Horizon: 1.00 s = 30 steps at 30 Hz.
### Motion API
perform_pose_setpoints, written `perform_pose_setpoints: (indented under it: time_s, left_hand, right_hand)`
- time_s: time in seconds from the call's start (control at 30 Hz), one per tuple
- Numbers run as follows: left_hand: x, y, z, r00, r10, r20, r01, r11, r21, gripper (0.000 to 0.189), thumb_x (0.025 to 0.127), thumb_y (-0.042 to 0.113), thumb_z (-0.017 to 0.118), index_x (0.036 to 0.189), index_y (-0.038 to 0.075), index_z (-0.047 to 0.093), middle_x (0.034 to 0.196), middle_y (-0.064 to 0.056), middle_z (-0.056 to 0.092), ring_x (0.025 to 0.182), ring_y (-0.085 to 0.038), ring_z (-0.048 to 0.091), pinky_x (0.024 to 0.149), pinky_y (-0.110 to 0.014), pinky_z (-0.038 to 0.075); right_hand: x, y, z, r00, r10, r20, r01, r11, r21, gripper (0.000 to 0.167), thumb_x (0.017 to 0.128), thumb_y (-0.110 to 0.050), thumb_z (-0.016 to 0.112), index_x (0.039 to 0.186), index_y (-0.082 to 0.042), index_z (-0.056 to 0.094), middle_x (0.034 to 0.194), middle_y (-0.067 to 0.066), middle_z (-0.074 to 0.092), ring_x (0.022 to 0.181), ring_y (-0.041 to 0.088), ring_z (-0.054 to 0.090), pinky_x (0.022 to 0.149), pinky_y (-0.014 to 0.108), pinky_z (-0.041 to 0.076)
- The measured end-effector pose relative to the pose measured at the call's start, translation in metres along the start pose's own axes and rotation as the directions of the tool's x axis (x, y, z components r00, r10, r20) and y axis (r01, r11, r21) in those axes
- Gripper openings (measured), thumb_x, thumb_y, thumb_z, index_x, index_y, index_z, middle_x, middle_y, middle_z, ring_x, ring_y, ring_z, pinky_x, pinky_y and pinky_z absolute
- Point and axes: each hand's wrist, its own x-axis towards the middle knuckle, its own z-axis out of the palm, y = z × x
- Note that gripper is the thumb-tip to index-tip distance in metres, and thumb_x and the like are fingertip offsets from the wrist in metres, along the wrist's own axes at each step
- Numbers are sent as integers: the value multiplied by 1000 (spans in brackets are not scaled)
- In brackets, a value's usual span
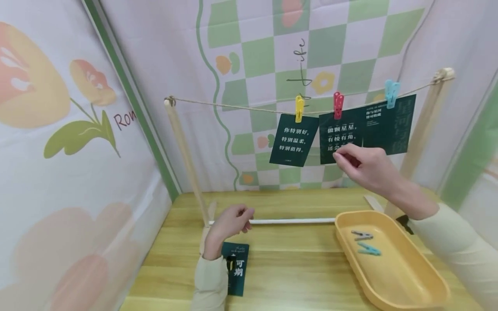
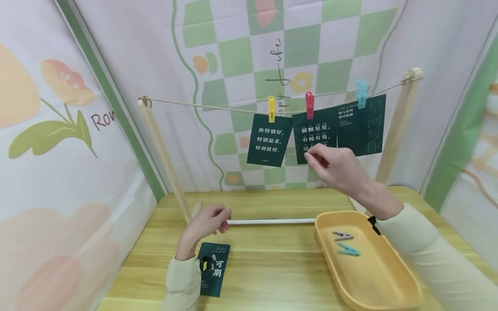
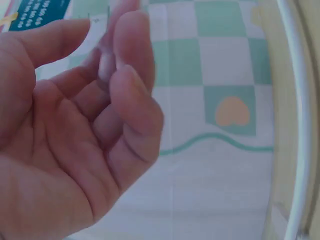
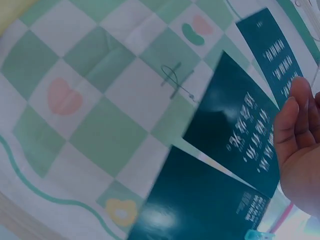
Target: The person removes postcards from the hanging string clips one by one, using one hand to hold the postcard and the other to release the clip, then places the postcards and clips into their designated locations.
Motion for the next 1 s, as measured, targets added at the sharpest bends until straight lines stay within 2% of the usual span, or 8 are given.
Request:
perform_pose_setpoints:
  time_s: [0.13, 0.2, 0.33, 0.47, 0.6, 0.8, 0.9, 1.0]
  left_hand:
    - [8, 10, 3, 997, 34, -72, -39, 997, -64, 32, 104, 34, 48, 89, 11, 65, 77, -4, 69, 69, -16, 66, 64, -32, 56]
    - [13, 15, 6, 989, 62, -132, -75, 992, -97, 33, 103, 34, 49, 88, 10, 66, 77, -4, 69, 69, -15, 67, 64, -32, 57]
    - [22, 25, 13, 960, 142, -242, -180, 973, -143, 35, 103, 34, 50, 87, 8, 67, 77, -5, 69, 65, -12, 66, 60, -30, 57]
    - [30, 31, 21, 932, 195, -306, -259, 948, -185, 37, 103, 36, 50, 86, 8, 66, 77, -7, 69, 64, -11, 66, 56, -27, 55]
    - [36, 36, 26, 903, 202, -380, -301, 927, -224, 30, 102, 34, 53, 88, 10, 65, 79, -8, 69, 65, -11, 66, 55, -30, 55]
    - [45, 42, 31, 844, 197, -499, -372, 885, -280, 18, 100, 25, 57, 106, 8, 63, 90, -16, 69, 72, -17, 67, 57, -33, 56]
    - [45, 45, 31, 831, 189, -523, -380, 879, -287, 22, 99, 23, 59, 115, 8, 61, 99, -15, 68, 78, -15, 67, 59, -29, 56]
    - [42, 50, 30, 832, 190, -521, -377, 883, -281, 27, 100, 24, 58, 121, 8, 58, 110, -13, 66, 87, -18, 67, 64, -29, 58]
  right_hand:
    - [14, 0, -7, 999, -5, -33, 4, 1000, -24, 8, 82, 1, 73, 88, -2, 69, 67, -1, 64, 55, 1, 44, 53, 6, 38]
    - [22, 1, -12, 999, 0, -47, -1, 999, -38, 6, 83, 1, 72, 87, -2, 69, 67, 0, 63, 56, -1, 43, 53, 6, 37]
    - [35, 0, -22, 996, 20, -82, -22, 999, -31, 2, 87, -2, 70, 89, -1, 70, 69, 2, 65, 58, -6, 42, 55, 4, 37]
    - [46, -2, -28, 992, 23, -128, -25, 1000, -14, 4, 88, -2, 68, 90, 0, 70, 69, 5, 66, 61, -10, 42, 58, 4, 37]
    - [58, -4, -31, 987, 3, -162, -6, 1000, -14, 7, 88, -2, 65, 89, 3, 69, 70, 9, 65, 64, -11, 40, 60, 4, 36]
    - [77, -5, -26, 983, 18, -183, -20, 1000, -9, 12, 90, -5, 62, 91, 4, 69, 77, 14, 65, 68, -9, 41, 64, 4, 36]
    - [86, -6, -23, 985, 49, -164, -52, 999, -13, 11, 90, -6, 63, 93, 3, 70, 78, 11, 63, 68, -2, 41, 64, 7, 34]
    - [95, -7, -21, 988, 65, -139, -69, 997, -25, 11, 90, -6, 63, 96, 1, 70, 75, 9, 59, 66, 3, 40, 63, 11, 33]
